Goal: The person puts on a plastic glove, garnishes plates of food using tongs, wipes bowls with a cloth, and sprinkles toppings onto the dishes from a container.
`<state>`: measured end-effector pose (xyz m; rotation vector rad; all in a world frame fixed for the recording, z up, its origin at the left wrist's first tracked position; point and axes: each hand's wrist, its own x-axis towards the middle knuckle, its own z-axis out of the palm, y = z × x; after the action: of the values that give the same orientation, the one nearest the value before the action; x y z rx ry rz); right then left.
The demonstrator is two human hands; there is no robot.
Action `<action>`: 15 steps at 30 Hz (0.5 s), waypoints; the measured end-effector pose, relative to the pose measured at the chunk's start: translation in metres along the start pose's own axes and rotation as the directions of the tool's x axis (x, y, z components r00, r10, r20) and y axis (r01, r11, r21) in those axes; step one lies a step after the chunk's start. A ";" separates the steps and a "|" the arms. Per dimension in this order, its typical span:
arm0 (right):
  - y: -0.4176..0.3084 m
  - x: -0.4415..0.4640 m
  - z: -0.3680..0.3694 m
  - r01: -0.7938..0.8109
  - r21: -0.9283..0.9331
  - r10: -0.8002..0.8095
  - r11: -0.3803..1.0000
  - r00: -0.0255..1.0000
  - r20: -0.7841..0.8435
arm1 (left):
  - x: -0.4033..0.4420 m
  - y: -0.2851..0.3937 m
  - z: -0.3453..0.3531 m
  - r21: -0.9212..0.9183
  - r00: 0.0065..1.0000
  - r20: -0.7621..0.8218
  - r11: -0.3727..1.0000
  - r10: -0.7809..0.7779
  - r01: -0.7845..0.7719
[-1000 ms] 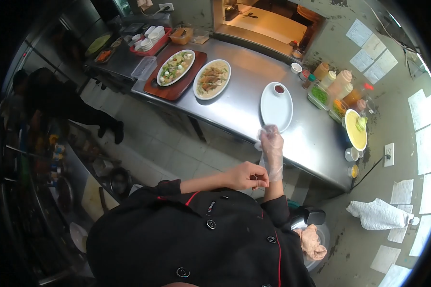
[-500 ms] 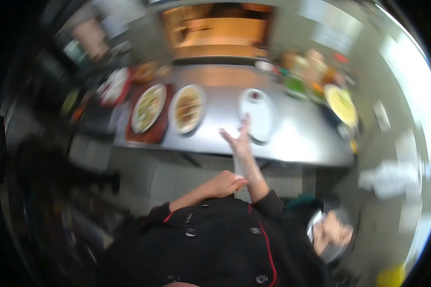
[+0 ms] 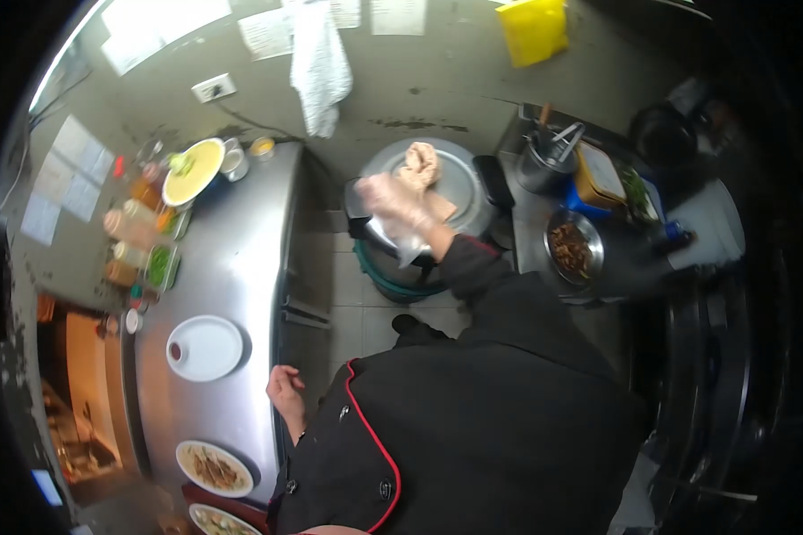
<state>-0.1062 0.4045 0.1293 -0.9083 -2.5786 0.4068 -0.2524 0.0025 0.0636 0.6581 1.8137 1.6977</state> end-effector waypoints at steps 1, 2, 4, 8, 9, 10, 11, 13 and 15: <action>0.036 -0.017 -0.026 -0.102 -0.061 0.094 0.993 0.988 -0.126 | 0.002 -0.006 -0.004 0.005 0.998 -0.013 0.998 -0.066 0.066; 0.093 -0.018 -0.042 -0.257 -0.016 0.247 0.966 0.943 -0.222 | 0.004 -0.009 -0.006 0.084 0.999 -0.005 0.996 -0.040 0.041; 0.128 -0.045 -0.123 -0.309 -0.495 0.229 0.812 0.949 -0.218 | 0.010 -0.011 -0.010 0.237 0.997 -0.021 0.969 -0.069 0.073; 0.285 -0.079 -0.195 -0.274 -0.818 0.238 0.506 0.956 -0.173 | 0.021 -0.006 0.002 0.287 0.995 -0.093 0.956 -0.042 0.067; 0.294 -0.086 -0.209 -0.148 -0.899 0.165 0.413 0.983 -0.086 | 0.025 -0.010 0.006 0.289 0.996 -0.091 0.957 -0.004 0.030; 0.302 -0.093 -0.220 -0.019 -0.952 0.101 0.304 0.995 0.013 | 0.028 -0.016 0.012 0.291 0.995 -0.090 0.957 0.033 -0.005; 0.315 -0.099 -0.223 0.073 -0.971 0.140 0.227 0.984 0.107 | 0.030 -0.018 0.022 0.313 0.996 -0.078 0.950 0.045 -0.018; 0.339 -0.108 -0.223 0.265 -0.961 0.232 0.079 0.933 0.276 | 0.036 -0.020 0.043 0.357 0.996 -0.055 0.933 0.072 -0.048; 0.329 -0.105 -0.218 0.348 -0.921 0.324 0.176 0.863 0.387 | 0.039 -0.013 0.073 0.377 0.998 -0.012 0.925 0.057 -0.049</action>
<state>0.2420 0.6152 0.1696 -1.2215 -3.1947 -1.5922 -0.2292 0.0811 0.0451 0.8540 2.1822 1.4001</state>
